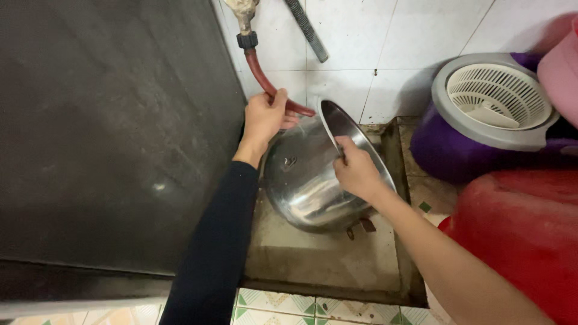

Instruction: The person scrubs the inside and outside of a large metal bowl with a sponge, rinses it with water from a hose, and takes a different metal bowl from a cabinet and places it on a scale.

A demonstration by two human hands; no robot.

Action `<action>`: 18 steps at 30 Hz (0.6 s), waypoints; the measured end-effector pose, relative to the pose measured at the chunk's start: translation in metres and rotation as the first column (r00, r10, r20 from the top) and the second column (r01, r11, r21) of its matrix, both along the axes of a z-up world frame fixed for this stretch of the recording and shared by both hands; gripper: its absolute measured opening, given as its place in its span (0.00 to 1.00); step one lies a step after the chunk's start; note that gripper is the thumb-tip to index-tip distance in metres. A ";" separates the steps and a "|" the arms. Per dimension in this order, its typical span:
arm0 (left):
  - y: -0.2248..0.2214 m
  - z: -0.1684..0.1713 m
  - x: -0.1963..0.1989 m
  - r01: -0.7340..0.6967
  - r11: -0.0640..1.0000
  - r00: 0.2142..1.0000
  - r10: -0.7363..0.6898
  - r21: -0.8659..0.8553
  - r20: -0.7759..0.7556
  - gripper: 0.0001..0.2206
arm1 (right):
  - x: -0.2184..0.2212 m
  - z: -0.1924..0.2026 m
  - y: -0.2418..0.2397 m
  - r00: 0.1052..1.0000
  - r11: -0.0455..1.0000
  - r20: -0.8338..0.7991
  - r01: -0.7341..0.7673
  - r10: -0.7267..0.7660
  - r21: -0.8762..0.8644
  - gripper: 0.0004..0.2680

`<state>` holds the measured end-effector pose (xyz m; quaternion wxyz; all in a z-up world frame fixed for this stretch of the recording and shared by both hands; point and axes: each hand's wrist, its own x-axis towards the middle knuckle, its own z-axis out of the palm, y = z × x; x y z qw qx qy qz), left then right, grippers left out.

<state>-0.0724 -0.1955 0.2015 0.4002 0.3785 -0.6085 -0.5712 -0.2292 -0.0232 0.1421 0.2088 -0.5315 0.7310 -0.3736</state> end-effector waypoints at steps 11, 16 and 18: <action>0.008 0.007 0.011 0.063 0.992 0.998 -0.063 0.107 -0.002 0.17 | 0.023 0.016 -0.028 0.869 0.996 -0.494 -0.043 0.002 -0.073 0.20; 0.001 0.007 0.023 -0.040 0.968 0.884 0.149 -0.247 0.443 0.15 | 0.032 0.025 -0.034 0.854 0.999 -0.520 -0.030 0.003 -0.043 0.18; -0.006 0.006 0.029 -0.020 0.915 0.780 0.266 -0.402 0.566 0.14 | 0.032 0.024 -0.028 0.894 0.999 -0.449 0.025 -0.013 0.021 0.18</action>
